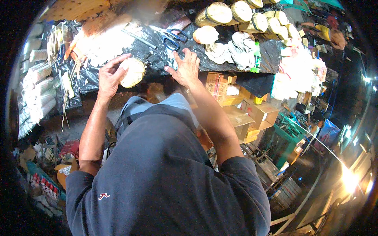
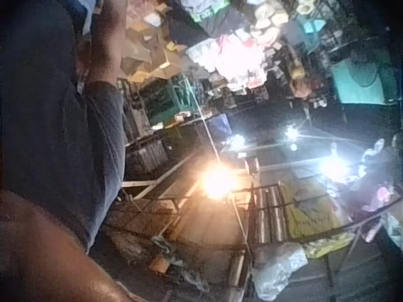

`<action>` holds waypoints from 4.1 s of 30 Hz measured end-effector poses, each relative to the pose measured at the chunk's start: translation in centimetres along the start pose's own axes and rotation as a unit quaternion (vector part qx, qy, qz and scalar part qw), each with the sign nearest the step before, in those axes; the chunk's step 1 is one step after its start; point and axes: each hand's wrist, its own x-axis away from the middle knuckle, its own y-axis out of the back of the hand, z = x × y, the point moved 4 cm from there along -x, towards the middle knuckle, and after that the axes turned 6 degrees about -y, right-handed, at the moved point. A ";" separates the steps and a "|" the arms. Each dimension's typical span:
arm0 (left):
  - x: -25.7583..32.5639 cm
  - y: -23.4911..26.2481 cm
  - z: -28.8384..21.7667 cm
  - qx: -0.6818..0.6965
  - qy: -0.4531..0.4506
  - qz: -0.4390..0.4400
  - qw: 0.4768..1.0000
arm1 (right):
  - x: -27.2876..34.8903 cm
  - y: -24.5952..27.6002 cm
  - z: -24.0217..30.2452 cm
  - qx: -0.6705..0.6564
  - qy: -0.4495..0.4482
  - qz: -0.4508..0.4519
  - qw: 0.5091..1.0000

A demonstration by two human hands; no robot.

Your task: The person assembles small bamboo containers by hand, inserting a circular bamboo lid into the top of each container and securing it with a thin strip of bamboo. The person handles multiple containers one at a time, placing finished units on the table.

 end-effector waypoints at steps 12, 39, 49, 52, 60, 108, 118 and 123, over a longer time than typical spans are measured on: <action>-0.1 0.0 0.6 0.031 -0.021 -0.002 0.999 | 0.8 -0.7 -1.2 -0.127 -0.004 -0.024 0.992; 0.5 0.0 0.3 0.001 -0.044 -0.012 0.999 | 3.6 8.8 7.3 -0.403 0.047 0.057 0.912; 0.6 -0.6 -0.6 -0.027 -0.021 -0.023 0.999 | 4.3 9.2 11.3 -0.081 0.310 -0.063 0.945; 0.8 -0.2 -0.1 -0.050 -0.052 -0.021 0.997 | 3.9 8.8 10.6 -0.225 0.222 -0.031 0.948; 1.3 0.4 0.6 -0.084 -0.144 0.041 0.985 | 3.2 8.1 11.5 -0.225 0.233 -0.045 0.945; 3.1 -2.3 -1.5 -0.352 -0.152 0.020 0.923 | -2.2 -1.3 0.4 -0.021 -0.026 -0.023 0.999; 3.0 -2.2 -1.5 -0.342 -0.166 0.023 0.925 | -1.6 -0.4 0.8 -0.117 0.021 -0.063 0.991; 3.1 -2.0 -1.4 -0.341 -0.153 0.032 0.927 | 2.2 5.9 5.5 -0.417 0.014 -0.005 0.909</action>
